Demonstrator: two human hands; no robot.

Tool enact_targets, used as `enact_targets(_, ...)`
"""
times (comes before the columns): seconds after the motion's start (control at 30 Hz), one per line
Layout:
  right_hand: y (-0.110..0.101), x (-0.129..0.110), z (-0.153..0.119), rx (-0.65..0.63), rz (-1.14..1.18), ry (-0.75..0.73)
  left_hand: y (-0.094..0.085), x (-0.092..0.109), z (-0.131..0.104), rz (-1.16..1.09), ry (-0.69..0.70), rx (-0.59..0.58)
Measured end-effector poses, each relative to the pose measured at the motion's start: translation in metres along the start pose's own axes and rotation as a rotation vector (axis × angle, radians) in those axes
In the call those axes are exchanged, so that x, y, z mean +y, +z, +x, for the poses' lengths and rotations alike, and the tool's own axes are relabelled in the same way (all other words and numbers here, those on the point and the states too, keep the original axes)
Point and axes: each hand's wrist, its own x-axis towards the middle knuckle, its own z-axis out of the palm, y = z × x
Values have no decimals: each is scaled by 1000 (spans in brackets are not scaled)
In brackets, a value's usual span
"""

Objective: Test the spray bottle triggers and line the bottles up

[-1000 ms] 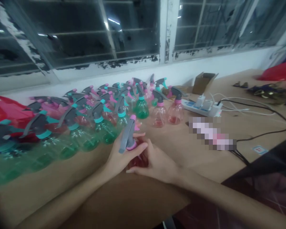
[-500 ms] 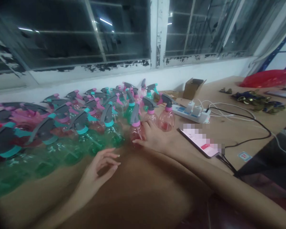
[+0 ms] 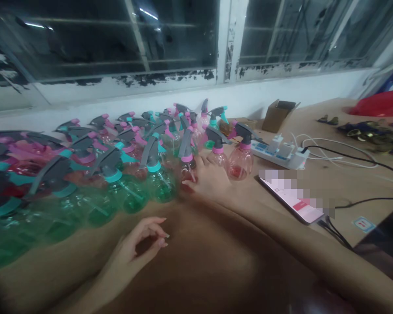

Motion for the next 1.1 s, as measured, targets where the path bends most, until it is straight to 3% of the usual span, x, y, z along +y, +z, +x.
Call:
enact_targets(0.17, -15, 6, -16, 84, 73, 14, 2, 1, 2, -2, -14, -21)
enact_targets(0.3, -29, 33, -30, 262, 106, 48, 5, 2, 4, -21, -4, -24)
enact_targets(0.4, -30, 52, -31, 332, 128, 160, 9, 5, 5, -30, 11, -22)
enact_targets(0.53, -20, 61, -21, 327, 117, 220, 16, 8, 5, -48, 17, -41)
enact_targets(0.83, -3, 53, 3, 234, 110, 303, 20, 16, 5, -11, 22, -56)
enact_targets(0.97, -4, 55, -3, 215, 53, 276, 24, 17, 5, -35, 15, -64)
enact_targets(1.1, -9, 51, -25, 225, -35, 291, 29, 20, 8, -71, 2, -84)
